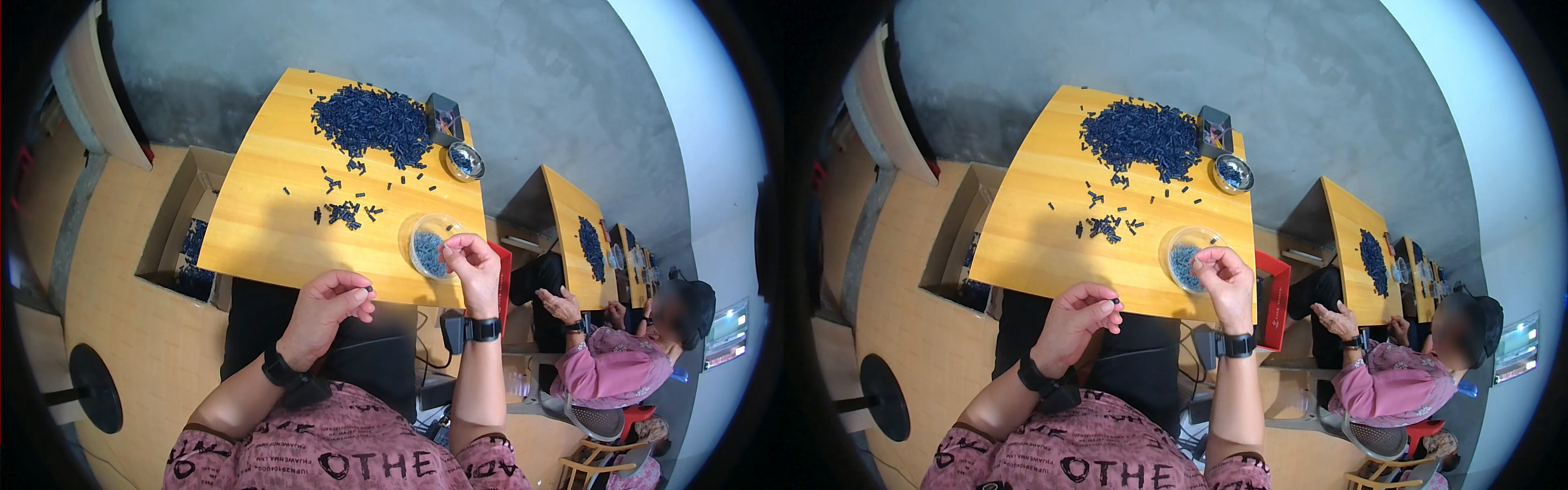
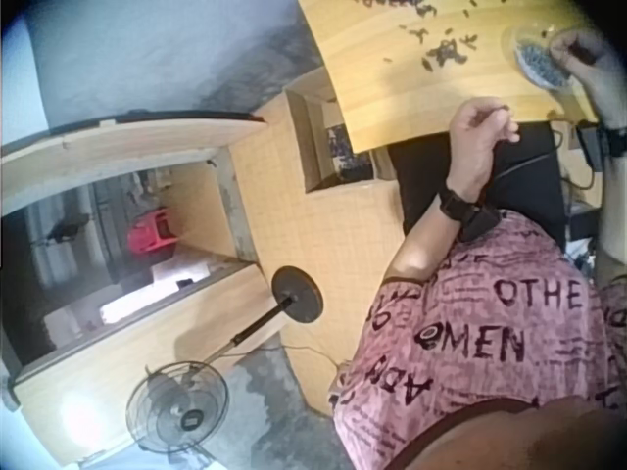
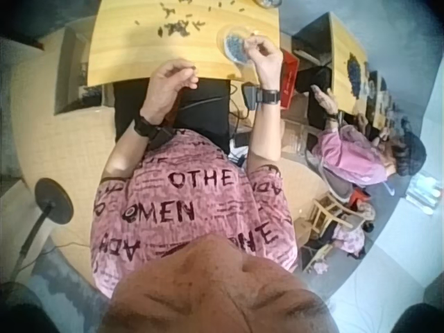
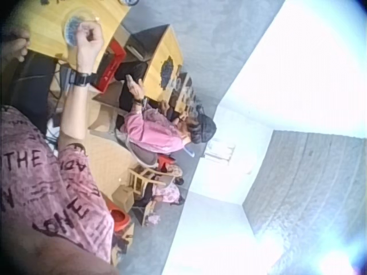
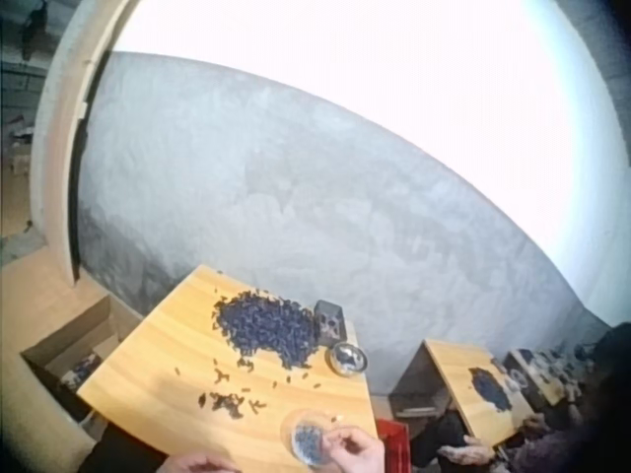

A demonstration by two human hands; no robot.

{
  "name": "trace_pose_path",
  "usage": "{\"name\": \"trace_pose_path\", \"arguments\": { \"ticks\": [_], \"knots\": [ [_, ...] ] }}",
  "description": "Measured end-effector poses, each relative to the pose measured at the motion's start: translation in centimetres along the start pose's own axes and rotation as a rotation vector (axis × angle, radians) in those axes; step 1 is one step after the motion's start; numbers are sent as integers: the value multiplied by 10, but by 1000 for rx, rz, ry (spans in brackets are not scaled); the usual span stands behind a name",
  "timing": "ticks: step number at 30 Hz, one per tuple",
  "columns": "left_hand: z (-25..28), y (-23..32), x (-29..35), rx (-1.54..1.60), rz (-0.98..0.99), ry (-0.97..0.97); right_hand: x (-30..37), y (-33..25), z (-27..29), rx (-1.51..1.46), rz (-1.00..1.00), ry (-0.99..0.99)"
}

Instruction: Assembling small black and blue plastic components at a workbench.

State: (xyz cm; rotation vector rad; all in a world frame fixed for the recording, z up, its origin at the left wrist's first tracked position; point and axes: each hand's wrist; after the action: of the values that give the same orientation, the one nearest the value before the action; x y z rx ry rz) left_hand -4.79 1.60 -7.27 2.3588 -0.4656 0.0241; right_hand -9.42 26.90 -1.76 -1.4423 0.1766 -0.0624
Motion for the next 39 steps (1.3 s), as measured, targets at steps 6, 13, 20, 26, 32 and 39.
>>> {"name": "trace_pose_path", "arguments": {
  "ticks": [6,13,20,26,32,39],
  "knots": [
    [-18,13,13,37,43,-56,36,-14,-28,-319,72,-183],
    [-25,23,22,35,69,-65,58,-16,-47,-519,1,-235],
    [-25,23,26,38,39,-76,69,-12,-52,-595,-40,-250],
    [-29,27,31,53,35,-101,77,3,-52,-621,73,-270],
    [-28,24,33,-28,-10,-125,85,-6,-57,-327,251,-195],
    [-27,24,34,-97,-35,-142,86,-16,-57,-193,294,-194]
  ]
}}
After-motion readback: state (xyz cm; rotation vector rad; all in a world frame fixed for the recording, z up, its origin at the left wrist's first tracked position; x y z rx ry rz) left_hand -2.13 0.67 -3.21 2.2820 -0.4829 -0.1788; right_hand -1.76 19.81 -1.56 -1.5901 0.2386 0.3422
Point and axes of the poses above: each hand's wrist, its own x-axis away from the middle knuckle, its own z-axis out of the back of the hand, y = z × x, and after that the axes turned 2 degrees about y, right-handed
